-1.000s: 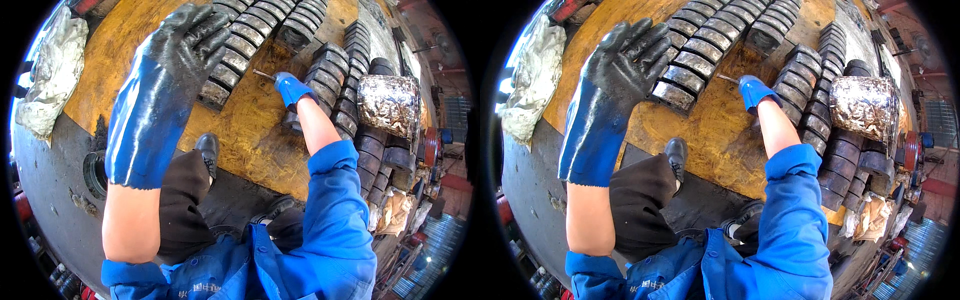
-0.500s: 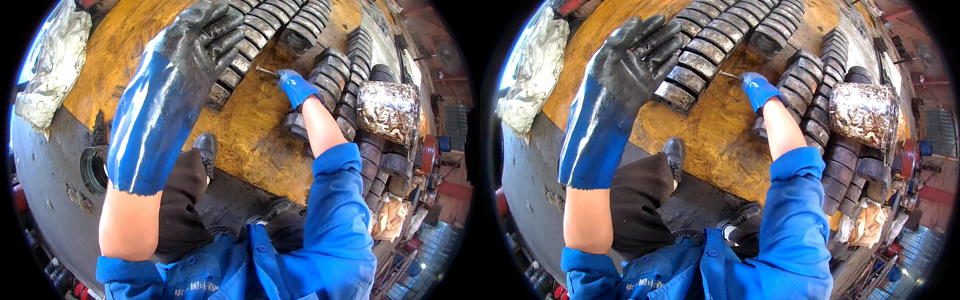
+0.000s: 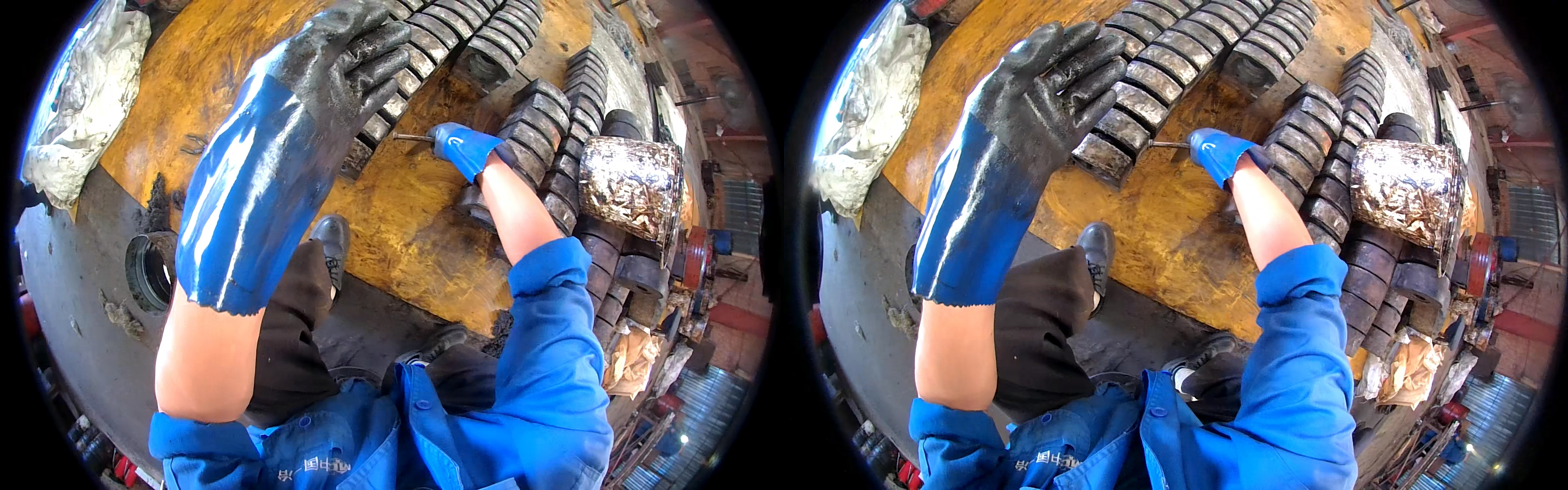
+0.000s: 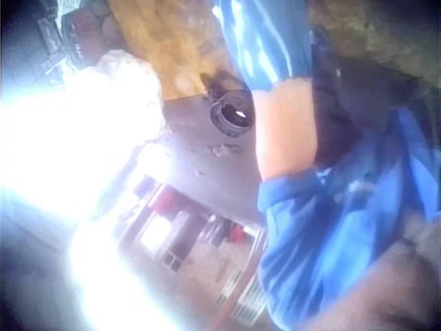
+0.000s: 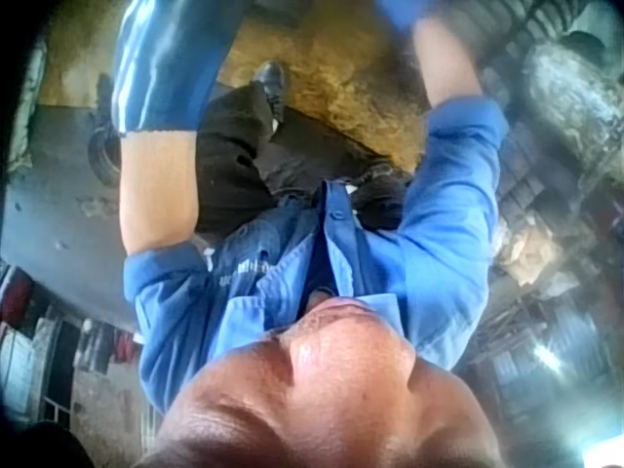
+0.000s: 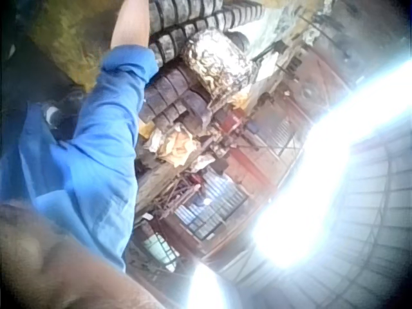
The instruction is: The person uses a hammer and a metal tool to clean and separate dark, curved metal segments on a wooden workbench. They then arrange the cleaned segments into neat rows and stacks on the table.
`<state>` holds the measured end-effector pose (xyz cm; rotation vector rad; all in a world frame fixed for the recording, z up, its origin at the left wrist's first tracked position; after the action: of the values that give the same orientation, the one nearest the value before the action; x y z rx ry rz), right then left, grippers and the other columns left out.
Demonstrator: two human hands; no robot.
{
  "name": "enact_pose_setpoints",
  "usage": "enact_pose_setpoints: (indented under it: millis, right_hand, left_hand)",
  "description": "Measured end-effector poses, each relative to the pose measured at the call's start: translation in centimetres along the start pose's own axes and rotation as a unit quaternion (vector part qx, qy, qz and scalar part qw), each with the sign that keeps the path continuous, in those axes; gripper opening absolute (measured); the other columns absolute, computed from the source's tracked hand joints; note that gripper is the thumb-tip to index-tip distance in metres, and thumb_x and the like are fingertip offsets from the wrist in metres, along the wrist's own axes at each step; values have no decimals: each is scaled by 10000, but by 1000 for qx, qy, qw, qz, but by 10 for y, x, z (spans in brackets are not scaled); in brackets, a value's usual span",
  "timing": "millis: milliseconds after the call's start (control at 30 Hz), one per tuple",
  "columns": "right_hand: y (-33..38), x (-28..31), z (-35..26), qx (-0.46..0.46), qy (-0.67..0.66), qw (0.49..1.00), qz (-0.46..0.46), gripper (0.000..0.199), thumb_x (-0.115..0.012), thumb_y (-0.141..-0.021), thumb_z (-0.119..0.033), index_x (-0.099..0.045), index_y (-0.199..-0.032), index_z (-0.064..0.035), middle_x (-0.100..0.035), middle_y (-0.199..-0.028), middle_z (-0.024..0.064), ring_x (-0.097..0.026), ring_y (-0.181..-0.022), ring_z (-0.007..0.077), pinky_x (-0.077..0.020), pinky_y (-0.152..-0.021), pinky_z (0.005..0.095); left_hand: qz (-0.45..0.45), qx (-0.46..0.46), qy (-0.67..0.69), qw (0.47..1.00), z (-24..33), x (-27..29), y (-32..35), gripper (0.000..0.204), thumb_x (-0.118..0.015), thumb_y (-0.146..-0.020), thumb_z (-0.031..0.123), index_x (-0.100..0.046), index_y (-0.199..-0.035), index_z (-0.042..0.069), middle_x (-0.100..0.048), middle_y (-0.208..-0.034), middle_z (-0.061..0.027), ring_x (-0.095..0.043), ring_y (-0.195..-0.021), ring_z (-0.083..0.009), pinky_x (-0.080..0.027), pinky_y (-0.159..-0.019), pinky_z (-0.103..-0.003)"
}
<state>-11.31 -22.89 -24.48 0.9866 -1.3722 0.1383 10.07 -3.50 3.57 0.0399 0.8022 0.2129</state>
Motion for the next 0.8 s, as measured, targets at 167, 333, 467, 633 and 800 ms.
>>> enact_pose_setpoints:
  millis: [167, 333, 467, 633, 800]
  right_hand:
    - [-2, 1, 67, -77, -42, 994, 65, 335, -601, -820, -156, -684, -1141, -104, -689, -1103, 200, -661, -1015, 388, -539, -867, 435]
    - [-14, -20, 117, -183, -13, 981, 59, 340, -601, -835, -168, -690, -1157, -109, -683, -1124, 204, -660, -1030, 383, -536, -890, 439]
    - [-10, -39, 114, -169, -41, 985, 26, 329, -590, -847, -188, -699, -1146, -104, -678, -1140, 205, -662, -1037, 377, -535, -898, 442]
    - [12, -53, 48, -109, 17, 994, -7, 284, -584, -854, -187, -712, -1104, -143, -694, -1105, 175, -666, -1012, 379, -538, -887, 442]
    - [78, -89, -18, -83, -11, 996, 23, 247, -554, -865, -167, -718, -1045, -131, -707, -1054, 170, -679, -973, 377, -545, -835, 462]
  left_hand:
    - [0, 0, -5, 1000, -6, -6, -3, 569, -651, -912, 401, -546, -1338, 40, -589, -1309, -205, -560, -1233, -329, -444, -1078, -447]
    - [9, 3, -6, 1000, -8, -2, -2, 571, -652, -911, 404, -547, -1337, 40, -591, -1307, -206, -561, -1231, -328, -446, -1076, -447]
    - [9, 6, -7, 1000, -9, -2, -5, 572, -653, -910, 407, -549, -1337, 40, -592, -1306, -206, -562, -1230, -327, -447, -1074, -446]
    - [3, 5, -6, 1000, -9, -1, -3, 574, -654, -909, 410, -550, -1336, 40, -593, -1304, -206, -564, -1228, -327, -448, -1072, -446]
    - [-18, 6, -9, 1000, -9, -13, -1, 577, -655, -908, 413, -552, -1335, 40, -595, -1303, -206, -565, -1226, -326, -449, -1070, -445]
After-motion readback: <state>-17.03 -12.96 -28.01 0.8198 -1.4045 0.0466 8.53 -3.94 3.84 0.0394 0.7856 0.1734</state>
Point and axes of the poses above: each hand's wrist, its own y-axis away from the middle knuckle, its own x-axis out of the back of the hand, z = x × y, the point moved 3 cm from there along -y, towards the middle knuckle
